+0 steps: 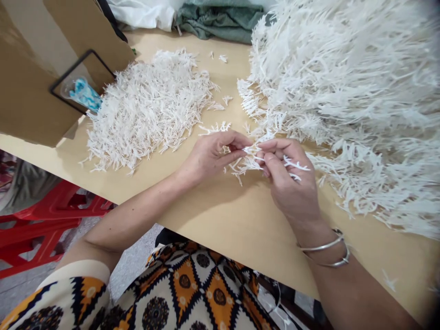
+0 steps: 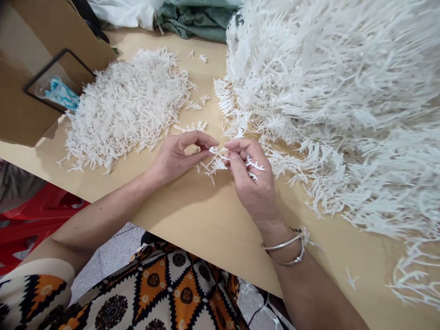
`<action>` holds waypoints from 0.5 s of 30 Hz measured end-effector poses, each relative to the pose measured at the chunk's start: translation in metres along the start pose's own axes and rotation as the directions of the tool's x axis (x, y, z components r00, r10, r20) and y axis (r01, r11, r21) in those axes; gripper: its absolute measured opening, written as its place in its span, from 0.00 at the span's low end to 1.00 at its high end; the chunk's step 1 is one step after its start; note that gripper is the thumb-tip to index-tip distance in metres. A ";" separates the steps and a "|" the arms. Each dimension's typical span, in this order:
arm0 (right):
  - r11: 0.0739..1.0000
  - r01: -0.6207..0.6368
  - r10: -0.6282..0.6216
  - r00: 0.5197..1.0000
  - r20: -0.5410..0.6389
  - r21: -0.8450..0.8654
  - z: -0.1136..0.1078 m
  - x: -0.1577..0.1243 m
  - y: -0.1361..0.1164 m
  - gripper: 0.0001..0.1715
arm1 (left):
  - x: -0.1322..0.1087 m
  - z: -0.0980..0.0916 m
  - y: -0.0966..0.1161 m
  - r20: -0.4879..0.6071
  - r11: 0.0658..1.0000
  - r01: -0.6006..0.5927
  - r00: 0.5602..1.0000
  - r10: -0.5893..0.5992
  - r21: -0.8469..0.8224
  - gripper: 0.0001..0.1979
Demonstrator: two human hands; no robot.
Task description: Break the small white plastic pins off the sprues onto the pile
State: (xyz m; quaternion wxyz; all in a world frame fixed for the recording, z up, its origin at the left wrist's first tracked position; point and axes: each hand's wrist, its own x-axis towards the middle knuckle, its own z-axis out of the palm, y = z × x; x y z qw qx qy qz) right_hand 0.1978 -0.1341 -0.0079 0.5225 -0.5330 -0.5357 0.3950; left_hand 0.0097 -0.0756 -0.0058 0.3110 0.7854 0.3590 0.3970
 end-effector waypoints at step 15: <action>0.906 0.133 -0.102 0.990 0.099 -0.401 0.007 0.001 -0.008 0.10 | -0.002 0.009 0.013 -0.076 0.812 0.009 0.996 0.043 0.583 0.10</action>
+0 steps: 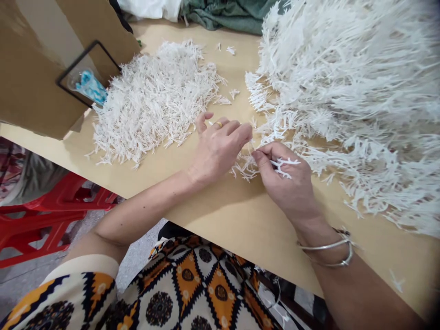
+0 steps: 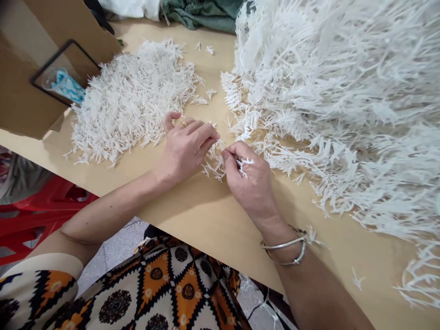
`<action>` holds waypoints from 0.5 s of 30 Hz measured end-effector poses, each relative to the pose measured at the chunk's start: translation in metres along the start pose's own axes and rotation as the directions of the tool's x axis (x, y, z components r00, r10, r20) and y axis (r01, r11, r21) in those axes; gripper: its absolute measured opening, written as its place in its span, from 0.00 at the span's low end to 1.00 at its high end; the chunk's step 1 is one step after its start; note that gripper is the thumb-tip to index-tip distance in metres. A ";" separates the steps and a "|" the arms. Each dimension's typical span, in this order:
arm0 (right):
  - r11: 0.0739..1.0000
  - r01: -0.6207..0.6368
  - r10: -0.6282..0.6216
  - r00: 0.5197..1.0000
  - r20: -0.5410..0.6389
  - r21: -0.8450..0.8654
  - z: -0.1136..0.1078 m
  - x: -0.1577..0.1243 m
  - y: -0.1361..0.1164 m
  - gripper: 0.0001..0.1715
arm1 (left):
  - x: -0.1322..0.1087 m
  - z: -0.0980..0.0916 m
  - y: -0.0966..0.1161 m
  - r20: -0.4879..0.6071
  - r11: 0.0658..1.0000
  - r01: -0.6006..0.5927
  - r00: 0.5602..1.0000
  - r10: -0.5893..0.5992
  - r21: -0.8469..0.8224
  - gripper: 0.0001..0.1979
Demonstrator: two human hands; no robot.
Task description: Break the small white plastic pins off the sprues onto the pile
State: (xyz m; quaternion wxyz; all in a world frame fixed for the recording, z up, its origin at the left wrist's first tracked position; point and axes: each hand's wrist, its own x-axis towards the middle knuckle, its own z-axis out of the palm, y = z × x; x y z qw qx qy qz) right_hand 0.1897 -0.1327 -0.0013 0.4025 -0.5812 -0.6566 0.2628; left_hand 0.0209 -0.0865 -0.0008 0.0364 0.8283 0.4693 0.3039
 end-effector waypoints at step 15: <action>0.918 -0.131 0.137 0.991 0.010 0.375 0.000 0.002 0.012 0.12 | 0.028 -0.024 -0.085 -0.461 0.923 0.384 0.813 -0.355 -0.033 0.21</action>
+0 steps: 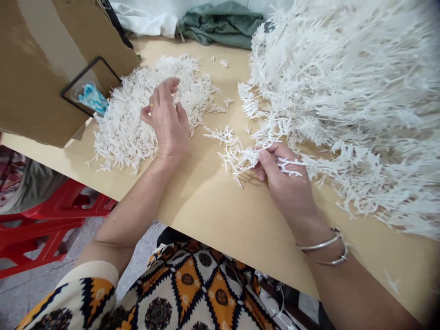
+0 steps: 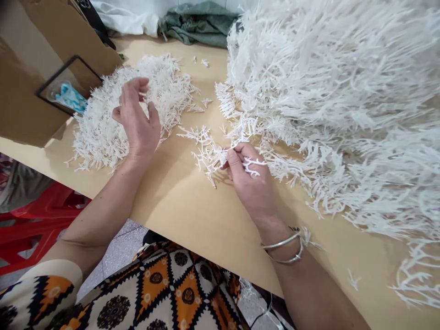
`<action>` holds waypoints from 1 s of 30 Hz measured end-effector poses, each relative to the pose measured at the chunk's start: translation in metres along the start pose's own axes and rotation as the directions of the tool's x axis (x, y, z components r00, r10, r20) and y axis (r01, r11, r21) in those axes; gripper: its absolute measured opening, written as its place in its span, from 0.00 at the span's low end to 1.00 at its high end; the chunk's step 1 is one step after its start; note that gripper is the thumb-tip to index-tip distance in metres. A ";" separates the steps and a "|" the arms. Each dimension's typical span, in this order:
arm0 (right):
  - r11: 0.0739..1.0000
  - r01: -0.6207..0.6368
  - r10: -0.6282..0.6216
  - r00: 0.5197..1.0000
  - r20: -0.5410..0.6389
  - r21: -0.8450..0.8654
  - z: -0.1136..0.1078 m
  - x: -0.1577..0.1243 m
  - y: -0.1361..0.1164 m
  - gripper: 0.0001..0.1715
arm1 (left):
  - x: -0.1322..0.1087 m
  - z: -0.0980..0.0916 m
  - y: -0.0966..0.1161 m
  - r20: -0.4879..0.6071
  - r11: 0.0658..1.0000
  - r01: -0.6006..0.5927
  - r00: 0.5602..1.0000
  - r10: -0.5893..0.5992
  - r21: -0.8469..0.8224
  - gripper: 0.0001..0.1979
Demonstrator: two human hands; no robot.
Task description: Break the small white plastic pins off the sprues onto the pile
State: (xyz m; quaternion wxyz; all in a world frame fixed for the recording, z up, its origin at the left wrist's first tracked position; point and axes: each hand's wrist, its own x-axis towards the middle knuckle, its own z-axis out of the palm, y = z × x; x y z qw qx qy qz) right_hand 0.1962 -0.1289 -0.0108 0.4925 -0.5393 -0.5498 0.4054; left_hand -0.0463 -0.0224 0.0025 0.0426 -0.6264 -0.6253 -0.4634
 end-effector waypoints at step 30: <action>0.996 0.089 -0.092 0.988 -0.125 -0.030 0.003 -0.006 -0.007 0.11 | -0.057 0.003 0.056 0.586 0.742 0.202 0.752 0.300 -0.639 0.11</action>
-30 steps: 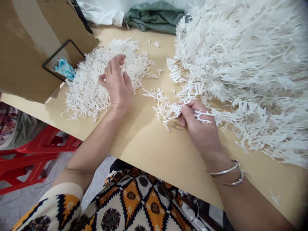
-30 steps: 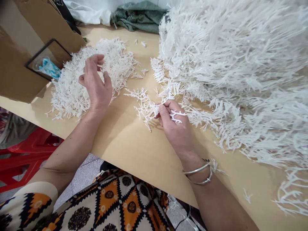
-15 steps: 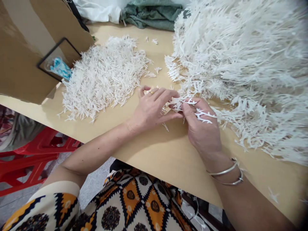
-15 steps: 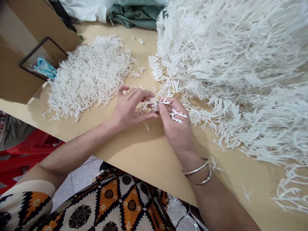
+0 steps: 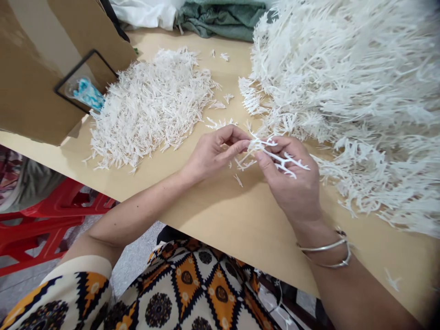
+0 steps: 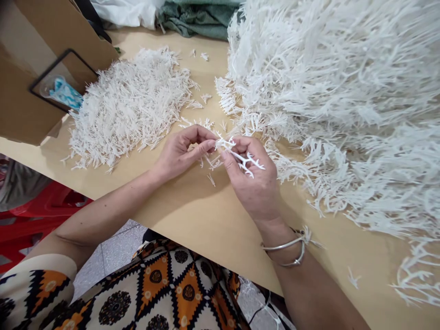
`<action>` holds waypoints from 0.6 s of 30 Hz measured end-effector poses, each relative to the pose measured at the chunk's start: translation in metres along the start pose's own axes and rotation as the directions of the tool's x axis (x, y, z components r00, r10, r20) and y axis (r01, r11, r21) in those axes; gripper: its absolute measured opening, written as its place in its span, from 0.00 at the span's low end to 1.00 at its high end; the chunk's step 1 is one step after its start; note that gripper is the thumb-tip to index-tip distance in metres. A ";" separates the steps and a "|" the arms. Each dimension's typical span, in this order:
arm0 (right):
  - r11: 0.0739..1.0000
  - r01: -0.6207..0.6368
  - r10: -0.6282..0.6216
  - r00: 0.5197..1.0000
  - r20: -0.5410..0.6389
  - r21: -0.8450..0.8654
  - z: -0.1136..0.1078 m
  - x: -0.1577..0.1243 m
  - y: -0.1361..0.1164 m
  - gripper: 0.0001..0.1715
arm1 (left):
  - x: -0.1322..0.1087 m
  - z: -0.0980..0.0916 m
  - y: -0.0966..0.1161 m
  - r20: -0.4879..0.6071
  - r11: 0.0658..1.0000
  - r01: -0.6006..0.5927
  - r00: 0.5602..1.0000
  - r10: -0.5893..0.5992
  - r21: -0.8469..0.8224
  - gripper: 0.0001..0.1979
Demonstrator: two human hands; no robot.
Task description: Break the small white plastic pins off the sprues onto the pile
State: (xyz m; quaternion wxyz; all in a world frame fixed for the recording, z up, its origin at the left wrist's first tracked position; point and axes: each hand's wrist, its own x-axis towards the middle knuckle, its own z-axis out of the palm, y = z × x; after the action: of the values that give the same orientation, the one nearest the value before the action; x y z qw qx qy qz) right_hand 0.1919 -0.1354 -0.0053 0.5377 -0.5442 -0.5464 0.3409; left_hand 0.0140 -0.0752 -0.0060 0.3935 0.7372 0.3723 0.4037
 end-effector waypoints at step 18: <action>0.995 -0.037 0.037 0.999 0.001 0.090 -0.007 0.010 0.024 0.09 | 0.003 -0.004 -0.004 0.060 0.976 0.039 0.998 -0.027 -0.215 0.21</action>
State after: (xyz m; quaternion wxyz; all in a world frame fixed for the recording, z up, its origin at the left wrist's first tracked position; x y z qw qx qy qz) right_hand 0.2057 -0.1226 -0.0248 0.5553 -0.5297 -0.5200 0.3750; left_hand 0.0108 -0.0697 -0.0072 0.4883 0.6950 0.3271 0.4141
